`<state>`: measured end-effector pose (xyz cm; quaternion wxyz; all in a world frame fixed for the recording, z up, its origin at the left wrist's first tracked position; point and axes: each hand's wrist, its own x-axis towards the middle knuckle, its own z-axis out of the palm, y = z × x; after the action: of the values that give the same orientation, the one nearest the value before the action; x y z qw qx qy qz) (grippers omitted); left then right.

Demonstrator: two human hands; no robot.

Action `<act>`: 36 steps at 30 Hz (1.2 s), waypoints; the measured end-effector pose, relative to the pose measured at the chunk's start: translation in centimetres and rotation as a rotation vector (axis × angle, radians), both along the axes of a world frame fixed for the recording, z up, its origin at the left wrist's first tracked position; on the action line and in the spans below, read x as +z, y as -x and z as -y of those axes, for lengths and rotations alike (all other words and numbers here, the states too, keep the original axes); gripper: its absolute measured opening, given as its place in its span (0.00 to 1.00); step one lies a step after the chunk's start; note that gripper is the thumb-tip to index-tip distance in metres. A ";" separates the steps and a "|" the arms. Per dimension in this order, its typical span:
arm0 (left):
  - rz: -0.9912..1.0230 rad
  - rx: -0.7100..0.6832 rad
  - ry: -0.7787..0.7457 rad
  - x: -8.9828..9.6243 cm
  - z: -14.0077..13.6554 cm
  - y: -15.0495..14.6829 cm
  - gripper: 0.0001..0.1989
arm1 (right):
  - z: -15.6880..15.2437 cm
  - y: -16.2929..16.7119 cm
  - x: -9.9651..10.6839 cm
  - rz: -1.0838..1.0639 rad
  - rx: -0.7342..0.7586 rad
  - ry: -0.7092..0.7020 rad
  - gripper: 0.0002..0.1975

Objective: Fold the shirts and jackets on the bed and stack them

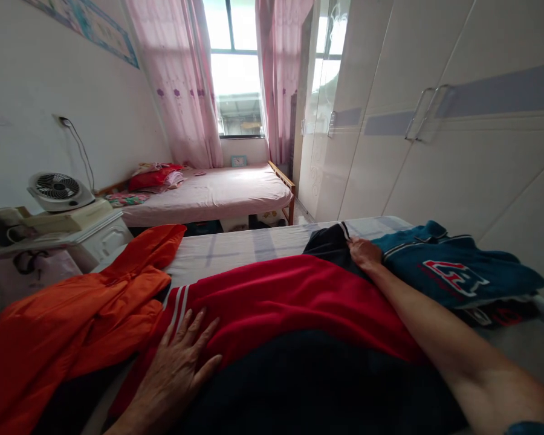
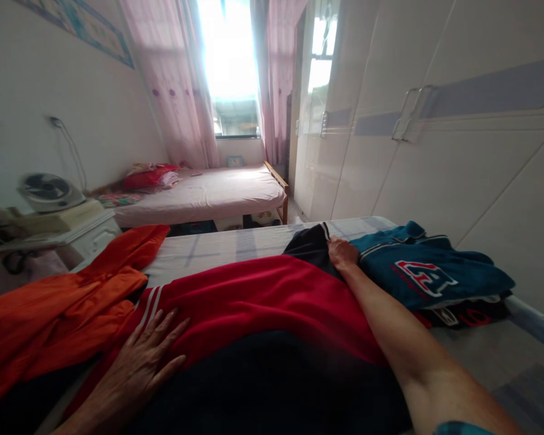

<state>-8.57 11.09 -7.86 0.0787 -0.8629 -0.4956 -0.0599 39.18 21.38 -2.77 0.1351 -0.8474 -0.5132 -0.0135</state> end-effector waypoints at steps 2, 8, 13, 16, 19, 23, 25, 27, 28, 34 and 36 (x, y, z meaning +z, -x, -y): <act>0.007 0.017 0.011 0.0 0.1 -0.1 0.30 | 0.0 -0.2 -0.6 -0.011 0.026 -0.012 0.18; -0.002 0.014 0.080 1.6 -0.8 -0.2 0.25 | -0.2 0.2 0.4 -0.097 0.104 -0.162 0.18; 0.082 -0.040 -0.033 5.5 -4.8 -1.2 0.21 | -0.9 0.0 2.6 -0.438 0.159 -0.104 0.13; 0.165 -0.159 -0.037 7.3 -4.8 -4.4 0.20 | -0.9 0.1 3.0 -0.651 0.176 -0.056 0.12; 0.195 -0.453 0.080 7.2 -2.2 -8.8 0.20 | -0.9 0.0 3.1 -0.752 0.155 -0.115 0.11; 0.112 -0.717 0.309 4.4 1.0 -12.1 0.33 | -1.2 -0.7 3.5 -0.753 0.083 -0.326 0.14; 0.098 -0.719 0.388 3.2 1.2 -12.3 0.33 | -1.4 -1.0 3.7 -0.751 0.071 -0.386 0.14; 0.109 -0.699 0.410 2.6 1.0 -12.1 0.32 | -1.5 -0.8 4.1 -0.751 0.084 -0.415 0.14; 0.120 -0.695 0.413 2.6 0.9 -12.0 0.32 | -1.4 -0.3 4.5 -0.745 0.097 -0.430 0.14; 0.177 -0.639 0.472 4.3 0.8 -11.9 0.27 | 3.8 5.5 6.7 -0.454 0.513 -0.572 0.17; 0.271 -0.562 0.439 5.2 0.5 -11.2 0.21 | 7.4 7.4 6.1 -0.217 0.924 -0.442 0.17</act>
<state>2.66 10.57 -2.65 -0.1940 -0.9457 -0.2464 -0.0852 31.79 13.98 3.33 0.3553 -0.4803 -0.8015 0.0274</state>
